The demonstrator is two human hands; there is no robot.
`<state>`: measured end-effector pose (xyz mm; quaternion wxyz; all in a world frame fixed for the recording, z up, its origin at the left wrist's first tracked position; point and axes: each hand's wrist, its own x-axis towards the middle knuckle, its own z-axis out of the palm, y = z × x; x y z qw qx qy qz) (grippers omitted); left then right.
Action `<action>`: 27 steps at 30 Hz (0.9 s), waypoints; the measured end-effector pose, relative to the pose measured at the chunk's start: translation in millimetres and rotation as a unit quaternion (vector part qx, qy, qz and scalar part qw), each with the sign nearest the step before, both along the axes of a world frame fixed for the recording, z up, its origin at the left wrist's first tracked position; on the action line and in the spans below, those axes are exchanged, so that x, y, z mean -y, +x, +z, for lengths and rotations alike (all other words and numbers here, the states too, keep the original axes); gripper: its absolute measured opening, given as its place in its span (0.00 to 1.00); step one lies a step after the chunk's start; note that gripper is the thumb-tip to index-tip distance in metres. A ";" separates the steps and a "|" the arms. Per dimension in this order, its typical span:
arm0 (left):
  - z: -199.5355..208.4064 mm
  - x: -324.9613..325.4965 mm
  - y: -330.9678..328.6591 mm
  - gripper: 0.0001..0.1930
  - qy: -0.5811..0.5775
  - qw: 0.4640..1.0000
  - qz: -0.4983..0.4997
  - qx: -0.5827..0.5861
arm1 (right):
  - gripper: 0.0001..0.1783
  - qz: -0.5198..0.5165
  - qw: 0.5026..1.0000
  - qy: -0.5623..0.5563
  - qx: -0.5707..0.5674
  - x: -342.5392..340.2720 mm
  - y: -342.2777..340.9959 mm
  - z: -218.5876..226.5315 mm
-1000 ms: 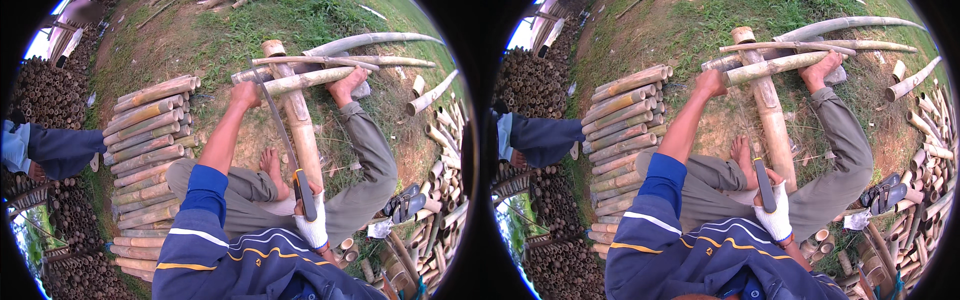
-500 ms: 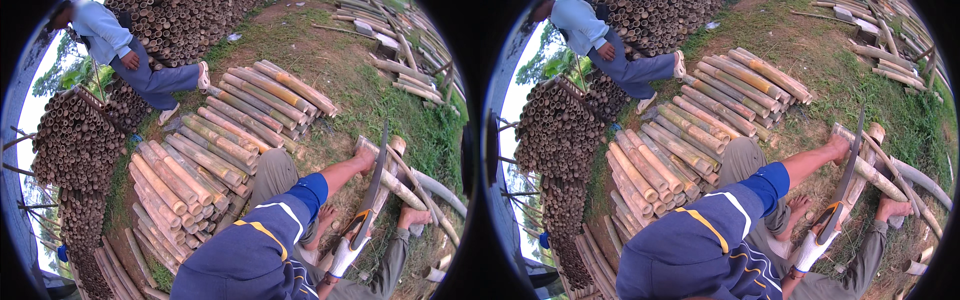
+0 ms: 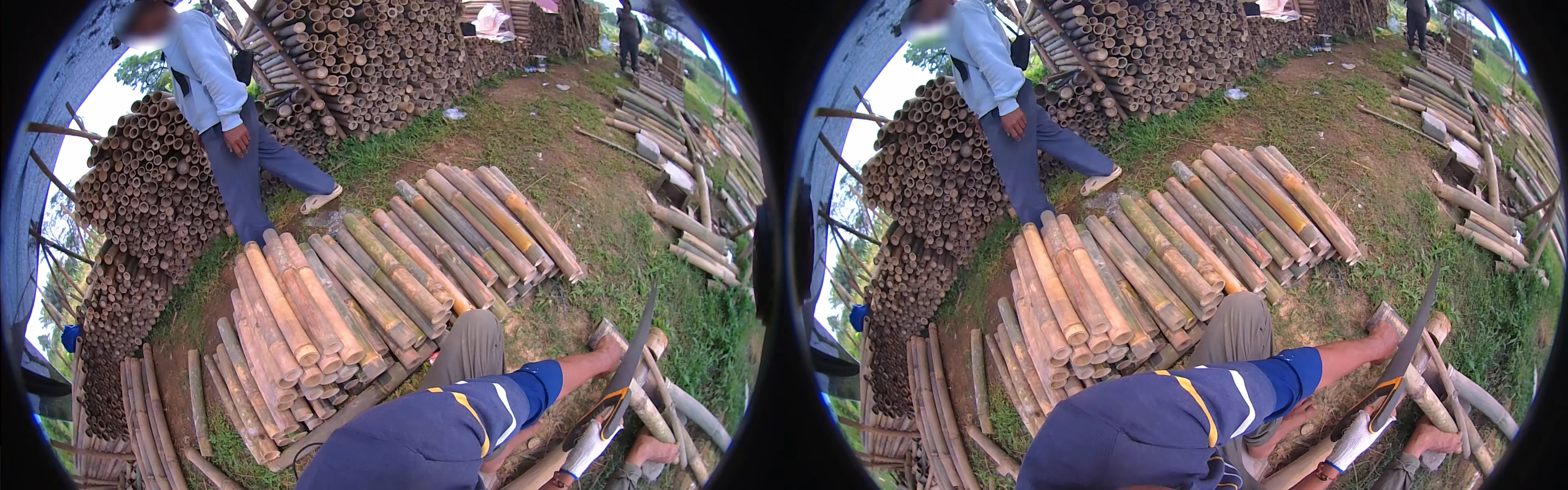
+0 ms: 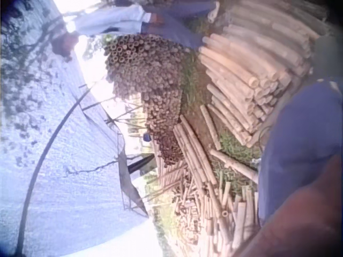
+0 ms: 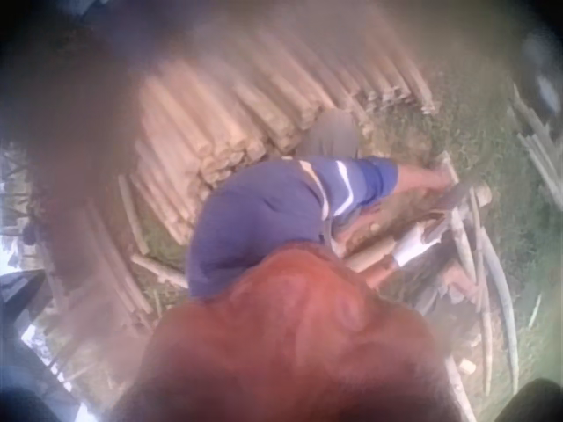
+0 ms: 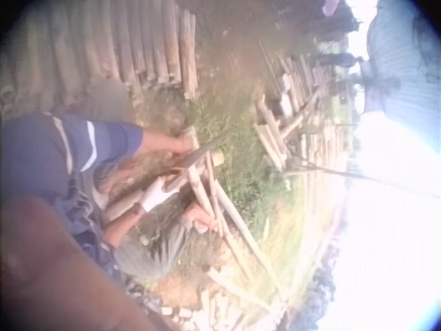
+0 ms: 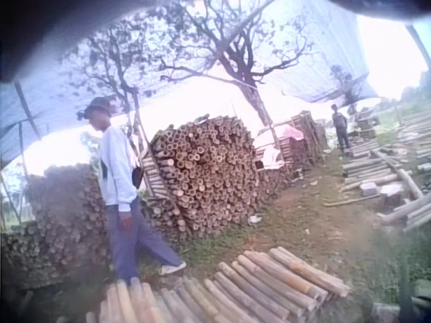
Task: The person sits on the ground and uses a hand saw to cut bamboo poles into shorter sections. They repeatedly position the bamboo, saw through it, and place the cut pieces into a nearby stack.
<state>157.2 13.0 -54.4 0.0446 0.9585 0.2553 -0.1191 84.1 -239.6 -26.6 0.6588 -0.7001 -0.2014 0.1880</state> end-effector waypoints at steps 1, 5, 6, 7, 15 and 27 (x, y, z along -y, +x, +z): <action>-0.6 -5.8 -4.9 0.23 0.002 1.000 0.009 -0.005 | 0.32 0.003 1.000 -0.004 -0.014 0.6 -4.9 -11.1; -14.5 -14.9 -31.6 0.23 0.003 0.998 0.052 -0.029 | 0.33 0.027 0.999 0.030 0.026 -5.4 -21.9 -12.5; -9.0 -11.1 -25.3 0.23 0.004 0.998 0.053 -0.024 | 0.32 0.028 0.999 0.027 0.020 -3.0 -16.8 -10.2; -6.3 -14.6 -24.6 0.23 0.004 0.998 0.058 -0.022 | 0.32 0.036 0.999 0.017 -0.007 -5.4 -11.8 -8.0; -1.1 -22.4 -19.7 0.22 -0.020 0.998 0.064 0.005 | 0.31 0.004 0.987 0.139 0.074 -40.1 -21.1 32.4; 49.4 -3.7 -59.5 0.19 -0.078 0.997 -0.017 -0.023 | 0.33 -0.024 0.982 -0.080 0.171 36.3 -95.6 66.6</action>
